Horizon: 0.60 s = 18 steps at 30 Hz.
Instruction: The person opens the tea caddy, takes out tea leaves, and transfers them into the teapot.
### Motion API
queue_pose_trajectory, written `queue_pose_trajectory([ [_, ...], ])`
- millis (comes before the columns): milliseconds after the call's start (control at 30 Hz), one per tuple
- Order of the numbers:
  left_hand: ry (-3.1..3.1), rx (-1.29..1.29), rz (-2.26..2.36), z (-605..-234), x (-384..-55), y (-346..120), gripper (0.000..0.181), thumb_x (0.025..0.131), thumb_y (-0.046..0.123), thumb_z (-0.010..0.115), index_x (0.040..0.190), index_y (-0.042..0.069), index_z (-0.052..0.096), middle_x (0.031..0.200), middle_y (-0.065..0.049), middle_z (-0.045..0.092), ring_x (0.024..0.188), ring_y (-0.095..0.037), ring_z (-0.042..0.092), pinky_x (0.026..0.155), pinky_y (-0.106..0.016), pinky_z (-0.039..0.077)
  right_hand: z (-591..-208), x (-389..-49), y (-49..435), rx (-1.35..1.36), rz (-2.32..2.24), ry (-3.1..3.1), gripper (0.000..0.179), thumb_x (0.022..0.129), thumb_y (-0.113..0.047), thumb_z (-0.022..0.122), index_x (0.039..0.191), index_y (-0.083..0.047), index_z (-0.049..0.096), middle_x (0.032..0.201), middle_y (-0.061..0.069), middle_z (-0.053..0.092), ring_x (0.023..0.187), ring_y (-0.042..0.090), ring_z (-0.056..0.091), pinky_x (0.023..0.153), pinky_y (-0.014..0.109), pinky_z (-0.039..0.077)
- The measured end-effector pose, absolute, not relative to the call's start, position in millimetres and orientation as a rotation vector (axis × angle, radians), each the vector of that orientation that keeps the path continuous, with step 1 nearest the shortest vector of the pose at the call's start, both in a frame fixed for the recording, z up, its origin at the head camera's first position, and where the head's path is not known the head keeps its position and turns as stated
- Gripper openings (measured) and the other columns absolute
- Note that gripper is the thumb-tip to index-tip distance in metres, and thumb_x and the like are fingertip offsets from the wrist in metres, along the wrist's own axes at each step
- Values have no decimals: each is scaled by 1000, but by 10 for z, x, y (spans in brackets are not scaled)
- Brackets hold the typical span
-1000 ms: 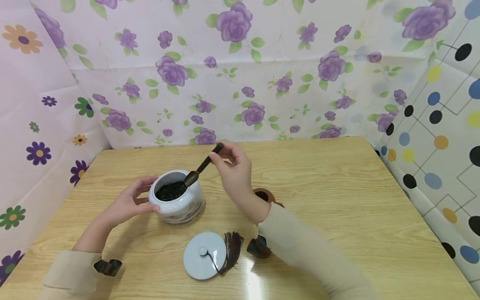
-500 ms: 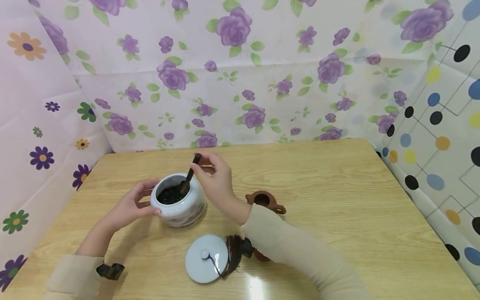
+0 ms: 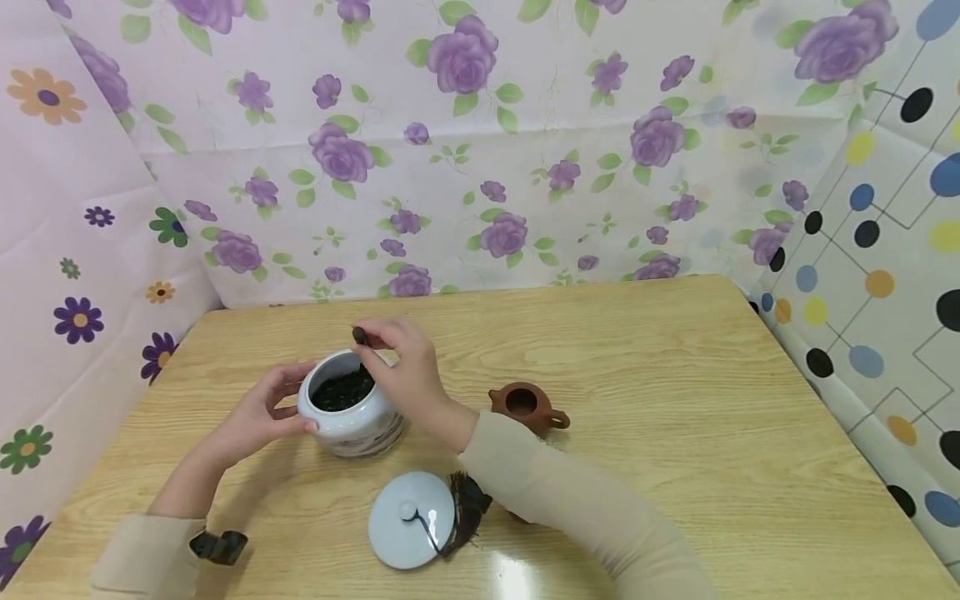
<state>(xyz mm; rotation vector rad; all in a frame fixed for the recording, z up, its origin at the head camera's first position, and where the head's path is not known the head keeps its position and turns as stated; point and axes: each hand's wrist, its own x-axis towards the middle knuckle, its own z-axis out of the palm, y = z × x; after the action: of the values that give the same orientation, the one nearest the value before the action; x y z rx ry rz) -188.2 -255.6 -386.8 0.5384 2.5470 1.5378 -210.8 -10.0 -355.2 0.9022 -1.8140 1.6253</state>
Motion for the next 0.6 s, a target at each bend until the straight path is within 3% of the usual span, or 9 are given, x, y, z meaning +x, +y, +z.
queue_pose_trajectory([
  [600,2522,542,1550,-3888,-1889,-2568,73,81,8,75,141,4,34,143,-15,37,127,-34,39,101,-41,46,-3591,-2134,-156,935,1402,-1927,21,83,-2,72,103,1,71,89,13,65,80,21,63,70,21,55],
])
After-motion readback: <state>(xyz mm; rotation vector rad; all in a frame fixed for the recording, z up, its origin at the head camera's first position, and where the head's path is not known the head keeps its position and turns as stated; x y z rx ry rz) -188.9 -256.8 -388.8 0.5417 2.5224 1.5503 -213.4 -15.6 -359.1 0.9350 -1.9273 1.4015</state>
